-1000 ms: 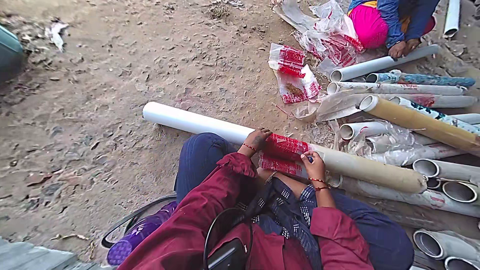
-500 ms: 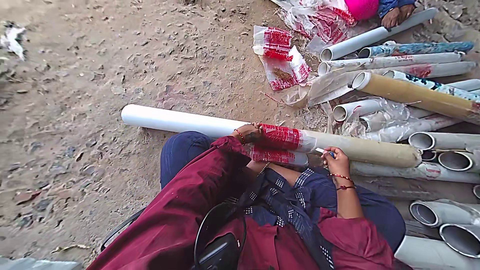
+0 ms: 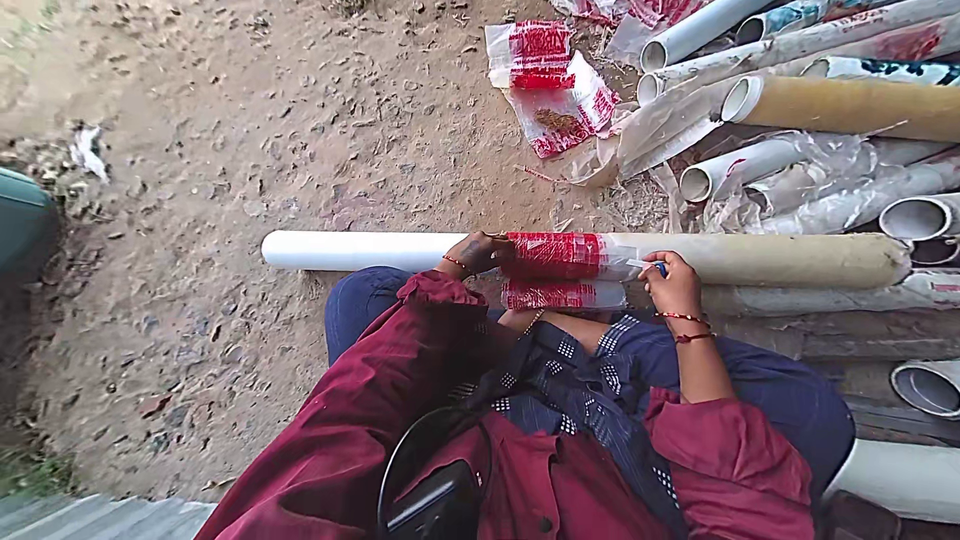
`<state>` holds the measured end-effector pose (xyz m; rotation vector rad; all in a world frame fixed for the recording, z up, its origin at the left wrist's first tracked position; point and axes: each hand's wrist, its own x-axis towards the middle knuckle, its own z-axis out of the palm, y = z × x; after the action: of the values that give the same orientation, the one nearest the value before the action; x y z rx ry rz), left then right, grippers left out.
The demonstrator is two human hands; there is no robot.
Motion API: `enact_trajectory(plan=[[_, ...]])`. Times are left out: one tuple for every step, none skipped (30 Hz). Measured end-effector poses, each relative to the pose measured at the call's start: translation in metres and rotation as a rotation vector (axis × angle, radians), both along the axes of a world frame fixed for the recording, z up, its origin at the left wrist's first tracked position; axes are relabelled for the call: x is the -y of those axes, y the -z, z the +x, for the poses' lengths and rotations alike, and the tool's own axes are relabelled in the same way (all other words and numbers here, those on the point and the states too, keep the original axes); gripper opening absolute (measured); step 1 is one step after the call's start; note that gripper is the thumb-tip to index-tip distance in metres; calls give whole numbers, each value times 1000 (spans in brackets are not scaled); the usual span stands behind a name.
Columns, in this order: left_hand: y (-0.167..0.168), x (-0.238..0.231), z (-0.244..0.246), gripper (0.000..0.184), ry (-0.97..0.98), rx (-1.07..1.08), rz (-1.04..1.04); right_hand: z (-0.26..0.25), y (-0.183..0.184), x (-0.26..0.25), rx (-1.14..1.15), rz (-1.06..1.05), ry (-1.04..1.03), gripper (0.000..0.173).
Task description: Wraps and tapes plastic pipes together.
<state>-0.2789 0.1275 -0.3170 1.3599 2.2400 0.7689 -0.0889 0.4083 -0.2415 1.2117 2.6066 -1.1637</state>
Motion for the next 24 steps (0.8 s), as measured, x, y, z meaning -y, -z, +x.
enact_trajectory(plan=[[-1, 0, 0, 19, 31, -10, -24, -1, -2, 1, -7, 1, -2, 24], [-4, -2, 1, 19, 43, -16, -72, -2, -2, 2, -18, 1, -7, 24], [-6, -4, 1, 20, 50, -20, -123, -3, -3, 3, -21, -2, -12, 24], [-7, -6, 1, 22, 56, -24, -161, -3, -2, 4, -21, -3, -21, 24], [-7, -7, 0, 22, 66, -31, -182, -3, -1, 4, -23, -3, -33, 24], [-5, -8, -1, 23, 75, -45, -196, -2, 0, 3, -29, -4, -43, 24], [-5, -8, -1, 24, 82, -55, -214, -1, 3, 2, -41, -5, -46, 23], [-5, -9, -1, 25, 87, -62, -235, 0, 4, 2, -52, -6, -47, 23], [-6, -9, 0, 26, 88, -68, -261, 1, 3, 2, -55, -13, -46, 24], [-7, -10, 3, 28, 88, -87, -288, 2, 2, 3, -52, -19, -43, 25], [-6, -11, 6, 30, 90, -125, -291, 1, 1, 2, -46, -21, -37, 25], [-1, -10, 9, 30, 91, -191, -262, -1, 0, 2, -42, -18, -35, 25], [5, -9, 12, 32, 88, -247, -246, -2, -1, 3, -43, -18, -35, 24], [8, -8, 15, 34, 81, -284, -264, -3, 0, 3, -48, -21, -36, 24], [10, -7, 17, 36, 77, -316, -304, -4, -1, 3, -50, -30, -38, 25], [13, -8, 19, 37, 78, -359, -342, -4, -1, 3, -52, -32, -36, 25], [14, -8, 22, 39, 80, -395, -383, -3, -2, 2, -54, -30, -33, 25], [12, -11, 25, 41, 73, -397, -444, -1, -2, 1, -55, -29, -30, 25], [9, -13, 27, 43, 59, -380, -506, 0, -3, 0, -57, -25, -26, 25], [7, -16, 29, 44, 49, -362, -557, 1, -4, -1, -59, -22, -23, 25], [7, -17, 29, 44, 43, -357, -577, 2, -5, -1, -64, -20, -20, 25], [8, -17, 29, 44, 39, -359, -567, 3, -6, -2, -72, -19, -16, 25], [10, -16, 27, 42, 30, -351, -524, 3, -6, -2, -80, -15, -13, 25], [11, -13, 24, 39, 11, -327, -425, 3, -7, -3, -89, -12, -12, 25]])
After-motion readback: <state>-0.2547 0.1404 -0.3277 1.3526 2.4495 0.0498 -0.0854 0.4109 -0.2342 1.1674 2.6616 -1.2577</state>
